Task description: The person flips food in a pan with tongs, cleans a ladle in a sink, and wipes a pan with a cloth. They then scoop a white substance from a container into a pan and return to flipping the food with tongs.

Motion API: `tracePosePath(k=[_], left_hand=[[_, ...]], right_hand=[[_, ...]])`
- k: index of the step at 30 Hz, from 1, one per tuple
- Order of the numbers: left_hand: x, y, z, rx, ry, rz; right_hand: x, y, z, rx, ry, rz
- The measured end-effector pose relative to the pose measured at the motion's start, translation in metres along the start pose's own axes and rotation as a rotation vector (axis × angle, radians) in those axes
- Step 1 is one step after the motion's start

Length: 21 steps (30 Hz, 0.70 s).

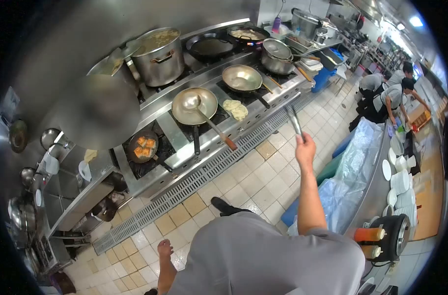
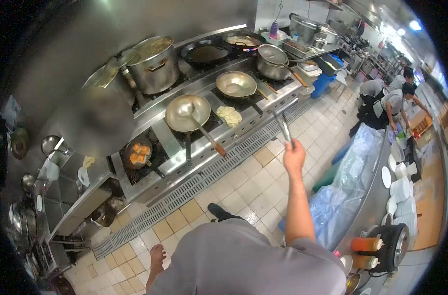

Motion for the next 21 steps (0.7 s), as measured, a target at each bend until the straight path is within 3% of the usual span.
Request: tracePosePath(k=[3,4,5,6,7,9,11,17,21], left_hand=[[0.017,0.052,0.007,0.065,0.061,-0.08],[0.022,0.072,0.006,-0.096,0.154,-0.107],[-0.002,0.088,-0.014,-0.407,0.663,-0.271],[0.022,0.102,-0.017,0.013,0.34,-0.35],[0.028,0.115,-0.025,-0.092,0.202,-0.303],[-0.015,0.126,-0.074,-0.437,0.412,-0.191],[0.007,0.142,-0.078,-0.639,0.473,-0.161],[0.06,0.219,-0.051,-0.705,0.41,-0.091],[0.088,0.277,-0.023,-0.73,0.446,-0.087]], right_hand=[[-0.028,-0.034,0.061,-0.065,0.157,0.115],[-0.036,-0.039,0.073,-0.068,0.163,0.122],[-0.046,-0.042,0.084,-0.223,0.313,0.11],[-0.056,-0.04,0.094,-0.379,0.461,0.094],[-0.069,-0.039,0.095,-0.382,0.461,0.091],[-0.101,-0.024,0.104,-0.626,0.564,0.05],[-0.151,-0.01,0.12,-0.638,0.523,0.02],[-0.329,0.032,0.147,-0.746,0.479,0.008],[-0.441,0.093,0.19,-0.747,0.425,-0.049]])
Point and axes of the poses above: each hand's wrist, its own x-axis away from the middle knuckle, its own y-axis out of the palm, z = x × y, the point moved 5 cm from there along -x, towards the middle knuckle, and after that the axes turned 4 degrees about z, right-handed, at the moved point
